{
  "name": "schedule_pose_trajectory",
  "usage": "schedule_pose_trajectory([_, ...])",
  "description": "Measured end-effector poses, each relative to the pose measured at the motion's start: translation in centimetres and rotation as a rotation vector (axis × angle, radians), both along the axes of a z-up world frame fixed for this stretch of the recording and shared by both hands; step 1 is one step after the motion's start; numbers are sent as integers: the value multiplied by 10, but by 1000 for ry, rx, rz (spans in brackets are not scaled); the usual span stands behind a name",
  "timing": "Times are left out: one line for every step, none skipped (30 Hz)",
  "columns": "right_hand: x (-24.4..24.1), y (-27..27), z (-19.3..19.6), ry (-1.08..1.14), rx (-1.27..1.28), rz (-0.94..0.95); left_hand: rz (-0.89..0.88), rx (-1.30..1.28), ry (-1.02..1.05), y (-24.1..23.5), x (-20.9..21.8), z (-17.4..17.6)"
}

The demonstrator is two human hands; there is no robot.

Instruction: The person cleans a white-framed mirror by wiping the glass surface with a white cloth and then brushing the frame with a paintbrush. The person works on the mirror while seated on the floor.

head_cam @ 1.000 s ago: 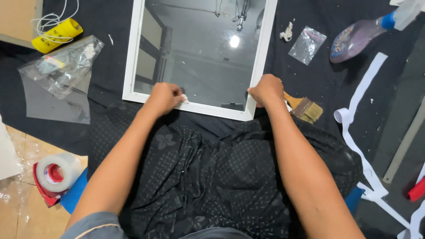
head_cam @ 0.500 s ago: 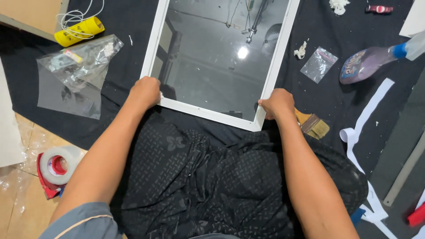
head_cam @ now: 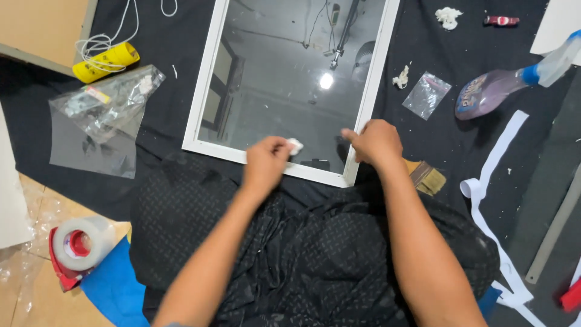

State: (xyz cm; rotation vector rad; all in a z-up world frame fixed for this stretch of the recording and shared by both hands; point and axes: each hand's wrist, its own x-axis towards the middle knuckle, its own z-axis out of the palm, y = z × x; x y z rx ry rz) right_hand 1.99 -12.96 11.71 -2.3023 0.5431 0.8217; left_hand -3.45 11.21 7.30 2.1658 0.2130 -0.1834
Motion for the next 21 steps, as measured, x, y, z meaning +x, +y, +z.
schedule_pose_trajectory([-2,4,13,-31,255,-92,52,-74,-8,-16,-11,-8])
schedule_pose_trajectory([-5,13,29,-27,256,-87,58,-72,-4,-28,-16,-17])
schedule_pose_trajectory([-8,21,46,42,409,-78,66,-122,-40,-41,-21,-26])
schedule_pose_trajectory([-9,29,63,108,564,-67,75,-171,-80,-53,-24,-34])
schedule_pose_trajectory([-9,26,48,110,567,-60,82,-167,-81,-57,-28,-33])
schedule_pose_trajectory([-9,23,33,75,582,-30,70,-161,-134,-61,-31,-31])
schedule_pose_trajectory([-8,18,19,40,598,0,57,-156,-187,-66,-33,-30])
schedule_pose_trajectory([-7,16,14,38,598,-3,53,-156,-187,-59,-34,-30])
schedule_pose_trajectory([-6,13,9,5,610,-20,26,-180,-195,-53,-35,-31])
schedule_pose_trajectory([-5,10,4,-27,621,-39,-3,-204,-201,-48,-36,-32])
schedule_pose_trajectory([-3,6,5,-28,620,-44,-9,-205,-199,-33,-31,-32])
schedule_pose_trajectory([-3,2,6,-104,614,-94,34,-28,-170,-17,-27,-32])
schedule_pose_trajectory([-3,-1,7,-180,606,-145,75,150,-141,-2,-24,-32])
schedule_pose_trajectory([-2,-6,0,-176,604,-148,73,148,-136,4,-25,-40])
schedule_pose_trajectory([-1,-11,-8,-238,603,-174,77,266,-70,10,-26,-48])
schedule_pose_trajectory([3,-15,-14,-308,604,-197,81,386,-12,17,-22,-55])
schedule_pose_trajectory([4,-16,-15,-312,605,-198,80,386,-17,15,-22,-57])
schedule_pose_trajectory([3,-16,-16,-346,578,-198,99,408,-4,13,-23,-59])
schedule_pose_trajectory([3,-17,-18,-380,552,-198,119,430,9,10,-23,-61])
schedule_pose_trajectory([2,-16,-15,-381,550,-203,114,429,9,10,-21,-64])
schedule_pose_trajectory([2,-15,-12,-403,530,-199,120,466,-10,9,-19,-67])
